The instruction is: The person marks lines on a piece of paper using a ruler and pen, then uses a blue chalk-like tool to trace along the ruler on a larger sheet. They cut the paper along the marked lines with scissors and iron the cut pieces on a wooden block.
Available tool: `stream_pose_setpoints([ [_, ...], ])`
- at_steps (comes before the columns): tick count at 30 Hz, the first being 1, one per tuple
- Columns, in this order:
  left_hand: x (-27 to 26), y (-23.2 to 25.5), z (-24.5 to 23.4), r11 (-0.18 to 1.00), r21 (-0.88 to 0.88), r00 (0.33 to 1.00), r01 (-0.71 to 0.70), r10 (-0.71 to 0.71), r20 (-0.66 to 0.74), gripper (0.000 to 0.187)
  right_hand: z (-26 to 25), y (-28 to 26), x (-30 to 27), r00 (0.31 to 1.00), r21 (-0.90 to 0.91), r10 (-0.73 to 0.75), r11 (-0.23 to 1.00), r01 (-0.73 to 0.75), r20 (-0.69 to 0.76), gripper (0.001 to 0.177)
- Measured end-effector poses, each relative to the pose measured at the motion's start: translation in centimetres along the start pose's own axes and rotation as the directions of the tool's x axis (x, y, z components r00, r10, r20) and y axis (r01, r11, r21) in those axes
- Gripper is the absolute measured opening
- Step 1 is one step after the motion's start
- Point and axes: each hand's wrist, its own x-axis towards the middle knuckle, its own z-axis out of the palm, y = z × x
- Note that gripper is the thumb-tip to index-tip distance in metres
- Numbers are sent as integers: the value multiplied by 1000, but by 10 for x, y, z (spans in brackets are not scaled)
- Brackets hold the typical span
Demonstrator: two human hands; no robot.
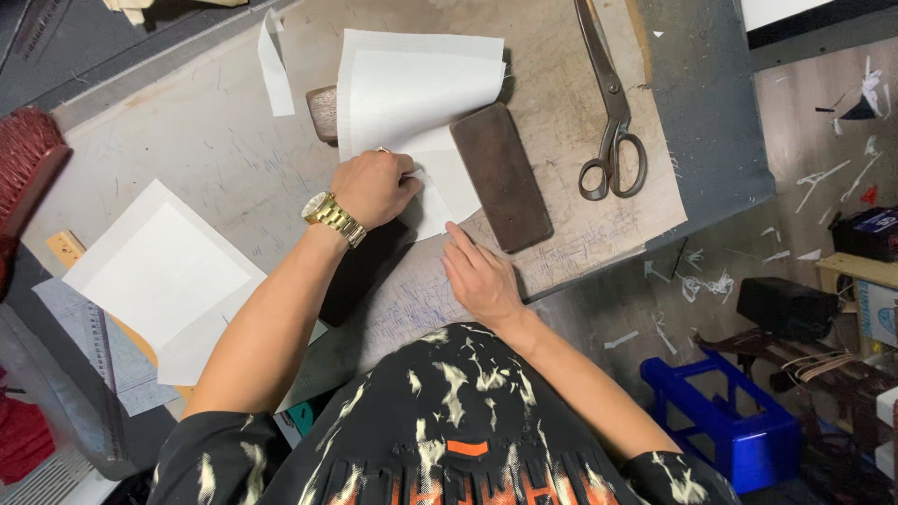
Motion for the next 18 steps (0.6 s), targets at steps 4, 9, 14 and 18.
stream_pose_setpoints([
  [4, -1, 3, -12, 1000, -15, 999, -2, 2, 43, 24, -14, -9, 12, 996, -63, -88, 994, 88, 5, 17],
  [9, 0, 5, -13, 1000, -16, 998, 2, -1, 63, 24, -11, -8, 10, 994, -86, -108, 990, 110, 22, 17],
  [14, -2, 6, -13, 1000, -23, 999, 0, 1, 54, 25, -13, -6, 9, 996, -67, -86, 994, 87, 11, 16],
  [18, -4, 4, -9, 1000, -12, 999, 5, -4, 37, 24, -13, -8, 9, 995, -48, -95, 994, 95, 9, 16],
])
